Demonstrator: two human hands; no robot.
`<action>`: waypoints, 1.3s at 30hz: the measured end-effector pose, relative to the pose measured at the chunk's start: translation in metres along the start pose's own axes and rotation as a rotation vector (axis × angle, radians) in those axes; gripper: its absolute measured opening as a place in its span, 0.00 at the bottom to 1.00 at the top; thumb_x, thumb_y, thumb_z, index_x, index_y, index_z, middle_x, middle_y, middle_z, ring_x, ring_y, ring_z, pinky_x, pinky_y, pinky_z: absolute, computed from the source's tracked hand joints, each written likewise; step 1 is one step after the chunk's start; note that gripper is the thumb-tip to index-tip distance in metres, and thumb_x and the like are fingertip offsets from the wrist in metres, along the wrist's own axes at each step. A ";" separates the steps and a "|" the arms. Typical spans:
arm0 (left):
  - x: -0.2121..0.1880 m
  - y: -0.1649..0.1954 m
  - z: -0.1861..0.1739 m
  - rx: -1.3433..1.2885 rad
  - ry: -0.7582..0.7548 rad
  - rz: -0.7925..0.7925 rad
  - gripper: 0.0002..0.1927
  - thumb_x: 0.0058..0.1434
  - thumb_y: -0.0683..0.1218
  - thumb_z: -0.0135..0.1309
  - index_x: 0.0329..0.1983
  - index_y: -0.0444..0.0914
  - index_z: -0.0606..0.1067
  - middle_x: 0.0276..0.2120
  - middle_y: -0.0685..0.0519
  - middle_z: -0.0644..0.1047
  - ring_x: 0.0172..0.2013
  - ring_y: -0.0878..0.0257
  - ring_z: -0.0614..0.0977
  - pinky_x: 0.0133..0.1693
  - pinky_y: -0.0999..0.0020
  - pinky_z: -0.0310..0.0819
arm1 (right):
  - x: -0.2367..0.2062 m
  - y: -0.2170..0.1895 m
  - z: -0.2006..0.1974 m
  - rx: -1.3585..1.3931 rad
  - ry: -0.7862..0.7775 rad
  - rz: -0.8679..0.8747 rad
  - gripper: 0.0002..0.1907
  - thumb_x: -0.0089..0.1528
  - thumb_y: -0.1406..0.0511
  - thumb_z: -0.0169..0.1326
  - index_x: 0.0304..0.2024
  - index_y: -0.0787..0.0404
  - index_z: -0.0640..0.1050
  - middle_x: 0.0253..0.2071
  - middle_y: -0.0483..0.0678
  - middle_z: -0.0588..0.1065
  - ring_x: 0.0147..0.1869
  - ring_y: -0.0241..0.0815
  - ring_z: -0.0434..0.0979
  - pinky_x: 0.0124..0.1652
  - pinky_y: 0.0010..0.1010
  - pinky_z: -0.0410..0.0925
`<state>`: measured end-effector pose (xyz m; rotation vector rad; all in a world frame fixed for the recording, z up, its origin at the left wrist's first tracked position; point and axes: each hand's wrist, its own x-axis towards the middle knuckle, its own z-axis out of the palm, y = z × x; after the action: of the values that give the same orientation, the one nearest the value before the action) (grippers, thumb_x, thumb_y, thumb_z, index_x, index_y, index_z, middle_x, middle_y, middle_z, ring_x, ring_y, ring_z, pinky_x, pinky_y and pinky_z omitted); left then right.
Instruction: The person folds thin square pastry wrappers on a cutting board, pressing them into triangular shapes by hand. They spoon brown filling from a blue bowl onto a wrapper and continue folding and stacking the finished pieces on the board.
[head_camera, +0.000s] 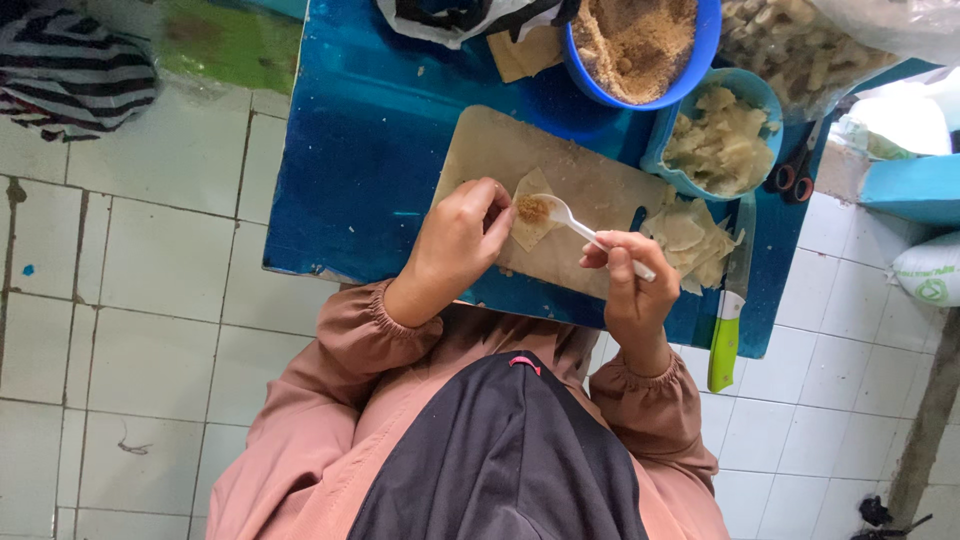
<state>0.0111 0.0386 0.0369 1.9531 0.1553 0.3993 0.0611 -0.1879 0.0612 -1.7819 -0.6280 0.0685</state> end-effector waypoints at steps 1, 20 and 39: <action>0.000 -0.001 0.001 0.000 0.002 0.005 0.05 0.64 0.40 0.58 0.37 0.33 0.74 0.34 0.44 0.79 0.35 0.49 0.83 0.37 0.59 0.77 | 0.003 0.001 0.000 0.064 0.064 0.053 0.10 0.74 0.69 0.44 0.49 0.71 0.75 0.39 0.55 0.78 0.40 0.43 0.81 0.42 0.32 0.76; 0.000 -0.013 0.020 0.224 0.010 0.090 0.07 0.65 0.43 0.58 0.37 0.37 0.72 0.36 0.44 0.73 0.34 0.44 0.80 0.35 0.54 0.74 | 0.168 0.013 -0.034 -0.945 0.395 -0.493 0.23 0.64 0.69 0.71 0.53 0.65 0.71 0.36 0.54 0.69 0.40 0.50 0.73 0.43 0.42 0.69; -0.001 -0.015 0.020 0.236 0.016 0.091 0.08 0.65 0.43 0.59 0.38 0.37 0.71 0.36 0.45 0.72 0.36 0.45 0.80 0.35 0.55 0.75 | 0.037 0.008 0.033 -0.069 0.006 0.343 0.07 0.65 0.73 0.54 0.45 0.62 0.73 0.39 0.45 0.77 0.40 0.32 0.78 0.43 0.24 0.72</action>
<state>0.0185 0.0267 0.0159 2.1957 0.1286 0.4744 0.0841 -0.1437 0.0543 -1.9409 -0.3178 0.2774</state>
